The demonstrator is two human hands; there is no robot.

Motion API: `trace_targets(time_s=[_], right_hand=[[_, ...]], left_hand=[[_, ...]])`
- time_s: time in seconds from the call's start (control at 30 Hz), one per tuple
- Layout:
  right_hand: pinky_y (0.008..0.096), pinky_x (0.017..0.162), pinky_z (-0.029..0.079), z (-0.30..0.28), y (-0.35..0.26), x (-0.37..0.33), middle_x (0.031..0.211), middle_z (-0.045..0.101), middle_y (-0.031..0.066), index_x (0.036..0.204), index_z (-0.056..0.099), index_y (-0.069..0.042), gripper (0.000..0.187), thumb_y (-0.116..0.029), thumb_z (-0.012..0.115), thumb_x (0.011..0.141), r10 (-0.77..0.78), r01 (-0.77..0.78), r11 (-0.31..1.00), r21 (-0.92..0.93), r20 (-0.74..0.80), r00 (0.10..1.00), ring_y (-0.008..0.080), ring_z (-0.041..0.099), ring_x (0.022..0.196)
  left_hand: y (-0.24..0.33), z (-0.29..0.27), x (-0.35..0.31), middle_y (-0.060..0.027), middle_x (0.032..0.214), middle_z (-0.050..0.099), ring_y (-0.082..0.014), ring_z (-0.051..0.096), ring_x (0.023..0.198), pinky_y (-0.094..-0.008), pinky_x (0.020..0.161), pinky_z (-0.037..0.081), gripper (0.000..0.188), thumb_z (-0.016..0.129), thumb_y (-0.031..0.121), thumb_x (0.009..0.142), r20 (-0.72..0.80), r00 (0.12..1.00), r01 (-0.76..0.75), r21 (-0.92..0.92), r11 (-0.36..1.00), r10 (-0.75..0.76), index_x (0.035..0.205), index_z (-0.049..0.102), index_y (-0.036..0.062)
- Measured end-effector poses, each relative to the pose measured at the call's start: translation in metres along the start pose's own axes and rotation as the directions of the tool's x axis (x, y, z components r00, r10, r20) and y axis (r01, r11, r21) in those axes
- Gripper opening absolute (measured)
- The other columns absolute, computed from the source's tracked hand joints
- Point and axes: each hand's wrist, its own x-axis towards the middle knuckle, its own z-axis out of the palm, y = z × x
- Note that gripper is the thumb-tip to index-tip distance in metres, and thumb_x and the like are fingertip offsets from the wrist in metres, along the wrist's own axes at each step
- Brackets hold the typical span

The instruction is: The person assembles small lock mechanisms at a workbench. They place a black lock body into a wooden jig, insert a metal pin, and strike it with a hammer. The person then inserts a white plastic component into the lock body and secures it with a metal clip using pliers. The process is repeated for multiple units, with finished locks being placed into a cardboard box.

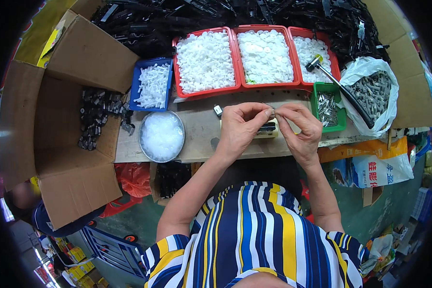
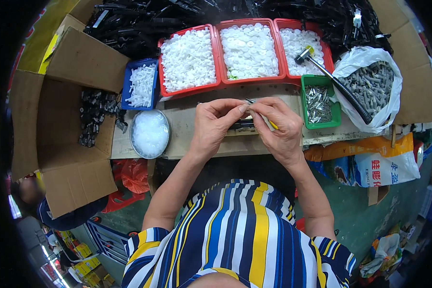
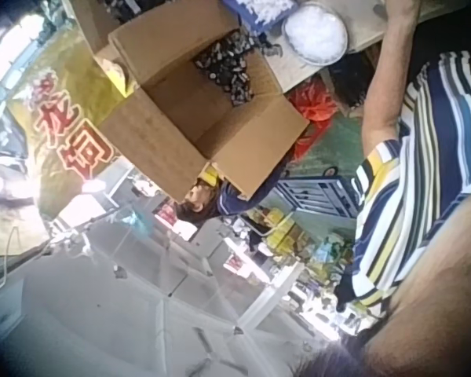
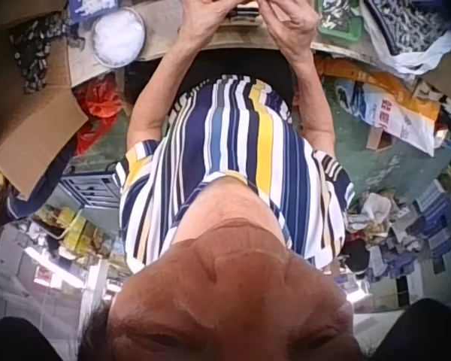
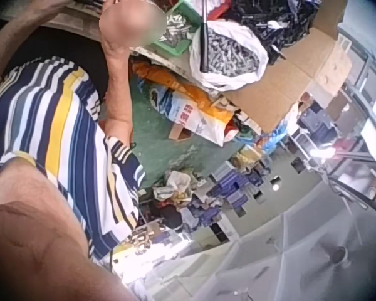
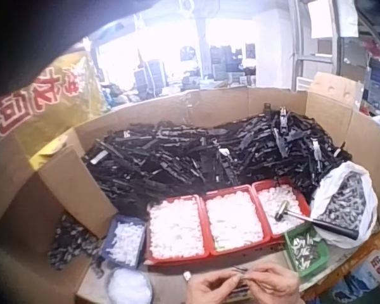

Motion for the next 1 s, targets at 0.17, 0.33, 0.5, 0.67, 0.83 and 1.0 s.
trace_targets(time_s=[0.17,0.33,0.5,0.67,0.83,1.0], right_hand=[[0.0325,0.07,0.054,0.002,0.001,-0.001,0.095,0.069,0.0122,0.099,0.072,-0.001,0.021,0.006,0.073,0.079,-0.035,0.035,0.999,-0.026,-0.004,0.999,0.0244,0.069,0.081],[0.0351,0.073,0.052,0.002,0.007,-0.008,0.098,0.069,0.0108,0.106,0.072,-0.003,0.031,0.004,0.075,0.076,-0.298,0.296,0.912,-0.284,0.038,0.954,0.0252,0.068,0.082],[0.0352,0.073,0.052,0.001,0.01,-0.012,0.097,0.069,0.0124,0.108,0.071,-0.002,0.031,0.003,0.075,0.078,-0.276,0.273,0.94,-0.204,0.011,0.961,0.0251,0.068,0.082],[0.0335,0.071,0.053,-0.004,0.006,-0.009,0.093,0.07,0.0119,0.101,0.072,0.0,0.022,0.004,0.074,0.08,0.035,-0.032,0.995,0.094,-0.028,0.999,0.0237,0.069,0.081],[0.0326,0.072,0.053,-0.002,0.005,-0.009,0.092,0.07,0.0118,0.095,0.072,0.0,0.016,0.005,0.074,0.08,0.03,-0.03,0.995,0.094,0.001,1.0,0.0239,0.069,0.081],[0.0331,0.072,0.053,0.007,0.006,-0.012,0.091,0.069,0.0115,0.095,0.07,0.001,0.017,0.006,0.074,0.079,-0.054,0.051,0.996,0.072,0.044,0.998,0.0247,0.069,0.081]], left_hand=[[0.0,-0.003,-0.002,-0.0073,0.095,0.074,-0.0091,0.068,0.086,-0.0231,0.076,0.055,0.017,0.07,0.008,0.093,-0.01,1.0,-0.013,0.027,1.0,0.013,0.105,0.073,-0.0042],[0.0,0.0,-0.005,-0.005,0.095,0.073,-0.007,0.065,0.085,-0.0219,0.076,0.054,0.017,0.07,0.008,0.094,-0.02,0.996,-0.082,0.135,0.987,0.086,0.106,0.073,-0.0036],[-0.009,0.001,-0.007,-0.0049,0.096,0.073,-0.0076,0.065,0.087,-0.0221,0.076,0.053,0.017,0.07,0.007,0.093,-0.016,0.978,-0.199,0.225,0.954,0.208,0.107,0.073,-0.0036],[-0.008,0.003,-0.01,-0.0072,0.098,0.073,-0.0094,0.066,0.089,-0.0236,0.079,0.053,0.018,0.072,0.004,0.091,0.016,0.951,-0.296,0.326,0.898,0.307,0.108,0.073,-0.0032],[-0.008,0.002,-0.017,-0.0091,0.105,0.071,-0.0124,0.065,0.094,-0.0254,0.083,0.052,0.028,0.077,0.001,0.085,0.026,0.949,-0.313,0.202,0.928,0.314,0.111,0.072,-0.002],[-0.01,-0.012,-0.02,-0.0081,0.105,0.069,-0.0143,0.065,0.095,-0.0264,0.082,0.051,0.032,0.08,0.001,0.08,0.11,0.935,-0.354,0.313,0.881,0.336,0.111,0.072,-0.0008]])
